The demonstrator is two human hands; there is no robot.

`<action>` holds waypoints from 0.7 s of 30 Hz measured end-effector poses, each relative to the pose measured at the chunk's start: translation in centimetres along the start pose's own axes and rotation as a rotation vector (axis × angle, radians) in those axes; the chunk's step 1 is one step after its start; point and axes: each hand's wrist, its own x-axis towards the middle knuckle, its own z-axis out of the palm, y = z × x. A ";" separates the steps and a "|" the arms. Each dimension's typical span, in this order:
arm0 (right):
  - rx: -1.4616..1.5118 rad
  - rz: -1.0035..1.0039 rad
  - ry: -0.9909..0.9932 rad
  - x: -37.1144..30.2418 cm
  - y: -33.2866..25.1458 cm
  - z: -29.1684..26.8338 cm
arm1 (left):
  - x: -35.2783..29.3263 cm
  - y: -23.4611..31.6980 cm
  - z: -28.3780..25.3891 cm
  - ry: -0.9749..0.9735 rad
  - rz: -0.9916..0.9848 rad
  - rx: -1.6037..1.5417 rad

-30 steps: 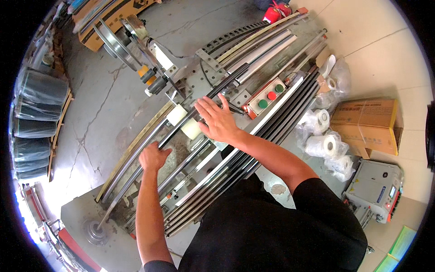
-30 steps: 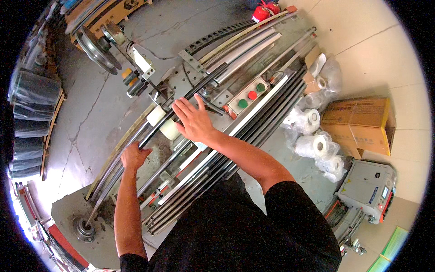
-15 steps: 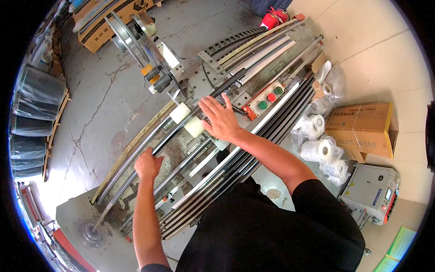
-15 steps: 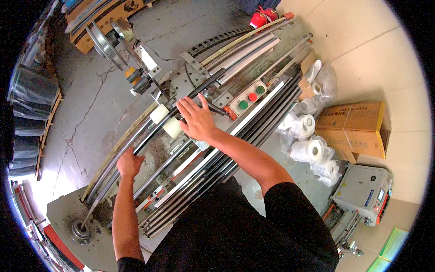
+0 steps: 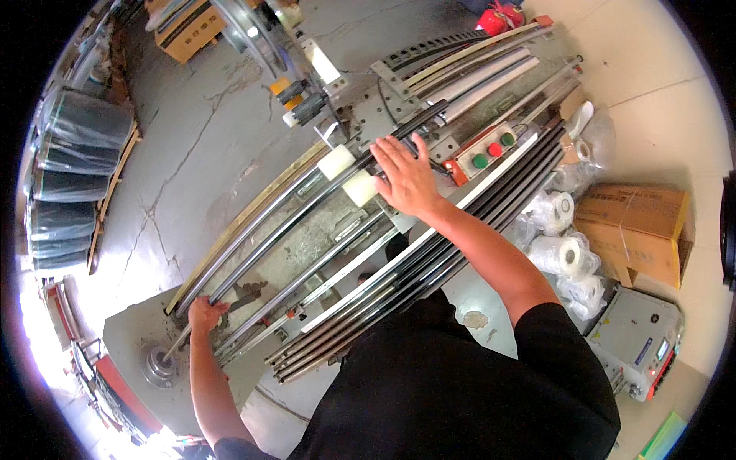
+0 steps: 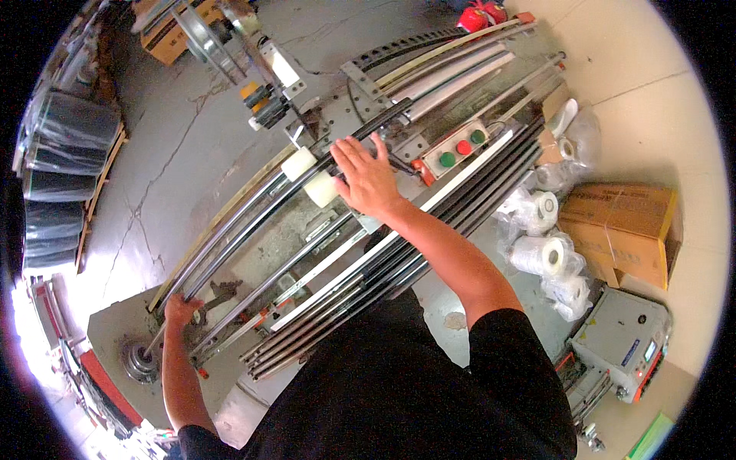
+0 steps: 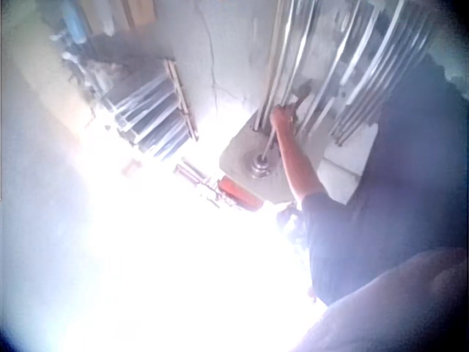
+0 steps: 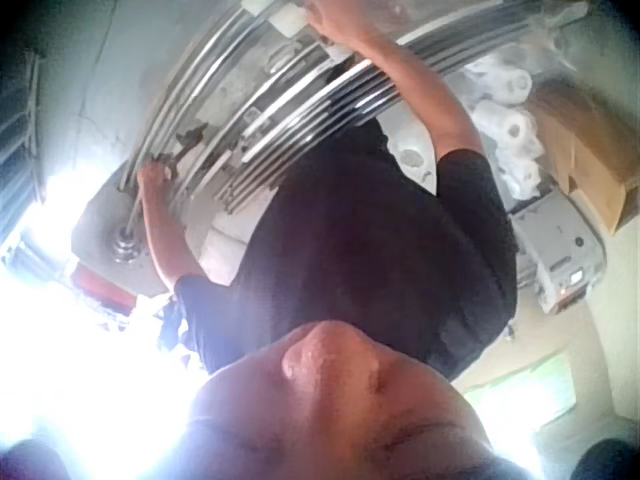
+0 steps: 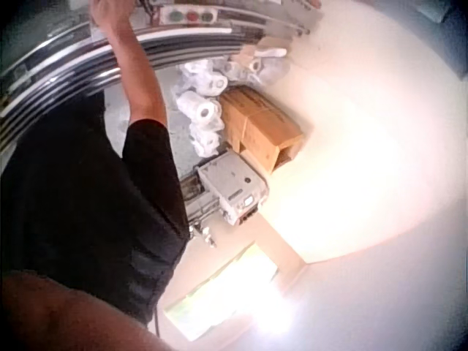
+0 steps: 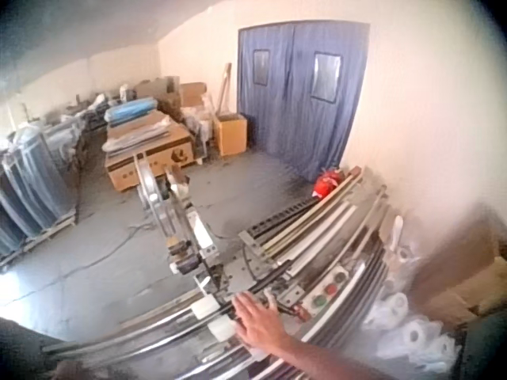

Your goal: The person repeatedly picks up long metal rods, aligns them on a machine, and secures them with white plastic connectors. The person stacks the assembled rods on the machine's rack. The task is performed in a workshop with various tools and materials visible.

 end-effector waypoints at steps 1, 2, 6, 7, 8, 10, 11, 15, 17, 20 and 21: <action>0.013 -0.010 0.008 0.3 -0.3 0.1 | 0.8 -2.2 1.8 0.072 0.065 0.034; -0.008 0.001 0.004 0.0 0.1 0.1 | 1.0 3.6 0.0 -0.079 -0.006 0.044; 0.014 0.001 0.014 0.4 -0.2 0.3 | 0.1 15.5 -3.5 -0.131 0.092 0.082; 0.022 0.001 0.023 0.4 -0.2 0.3 | 0.4 18.0 -3.7 -0.142 0.093 0.126; 0.020 0.007 0.011 0.4 -0.3 0.3 | 1.1 19.7 -3.1 -0.144 0.143 0.127; -0.014 0.002 -0.005 0.5 -0.2 0.4 | 1.9 23.5 -3.0 -0.161 0.208 0.118; -0.009 0.003 -0.006 0.5 -0.1 0.6 | 2.0 25.7 -3.3 -0.175 0.225 0.103; -0.021 -0.009 -0.004 0.3 -0.3 0.5 | 1.8 33.9 -3.8 -0.125 0.338 0.022; -0.048 0.001 -0.030 0.0 0.0 0.8 | 1.9 37.7 -3.5 -0.117 0.397 -0.019; -0.083 -0.014 -0.057 -0.4 0.1 0.7 | 2.0 41.7 -1.9 0.009 0.445 -0.086; -0.093 -0.024 -0.062 -0.6 0.2 0.5 | 1.8 41.9 -1.5 0.024 0.452 -0.105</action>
